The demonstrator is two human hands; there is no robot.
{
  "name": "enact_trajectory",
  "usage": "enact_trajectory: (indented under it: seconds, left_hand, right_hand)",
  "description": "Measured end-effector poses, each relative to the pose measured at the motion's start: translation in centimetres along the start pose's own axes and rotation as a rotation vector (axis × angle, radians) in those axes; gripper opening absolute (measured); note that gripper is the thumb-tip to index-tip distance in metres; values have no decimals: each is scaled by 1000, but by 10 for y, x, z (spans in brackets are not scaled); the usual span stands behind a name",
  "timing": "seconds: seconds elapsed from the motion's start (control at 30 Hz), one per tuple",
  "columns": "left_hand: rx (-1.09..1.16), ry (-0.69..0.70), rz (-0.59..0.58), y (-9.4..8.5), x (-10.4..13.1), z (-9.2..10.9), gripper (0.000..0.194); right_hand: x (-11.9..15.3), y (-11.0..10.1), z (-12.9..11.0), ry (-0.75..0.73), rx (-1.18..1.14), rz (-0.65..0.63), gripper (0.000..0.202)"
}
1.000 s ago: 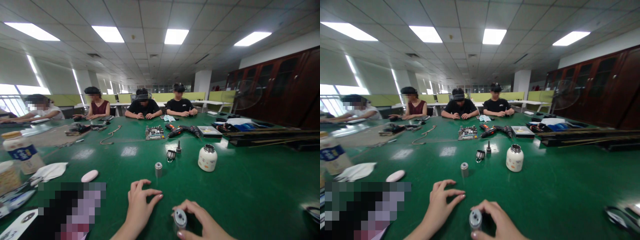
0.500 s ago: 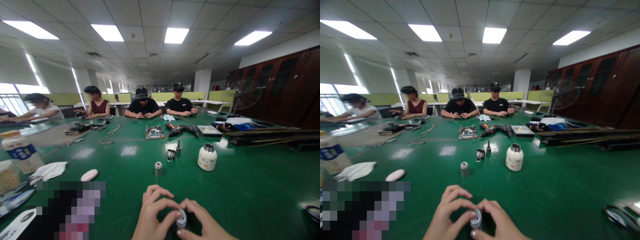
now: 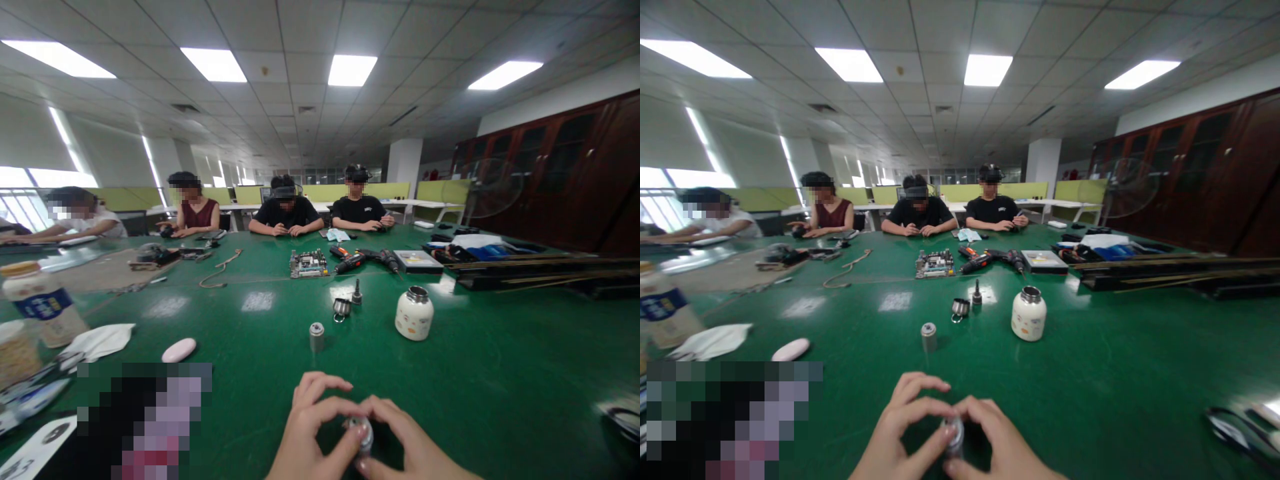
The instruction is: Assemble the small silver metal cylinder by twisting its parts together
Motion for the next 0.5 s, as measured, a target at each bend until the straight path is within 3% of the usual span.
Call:
enact_trajectory:
  seconds: [0.13, 0.2, 0.3, 0.37, 0.5]
  left_hand:
    - [38, -43, 18, 4, 10, -20, 75]
    - [-4, -100, 2, 7, 13, -32, 71]
    - [-78, -104, -106, 15, 12, -37, 44]
    - [-109, -95, -159, 18, 11, -33, 38]
    - [-136, -143, -131, 14, 8, -30, 39]
  right_hand:
    - [7, -18, -8, -107, -85, 144, 52]
    - [11, -23, -13, -198, -108, 179, 49]
    - [13, -25, -17, -282, -33, 218, 38]
    - [14, -31, -15, -266, 25, 309, 25]
    - [15, -43, -13, -219, 27, 477, 11]
Point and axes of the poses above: each hand's wrist, its own x-axis away from the middle knuckle, its own y-axis out of the palm, z = x × y, the point moved 8 cm from there along -x, towards the middle knuckle, and after that the axes turned 15 degrees about x, right-handed, at the moved point
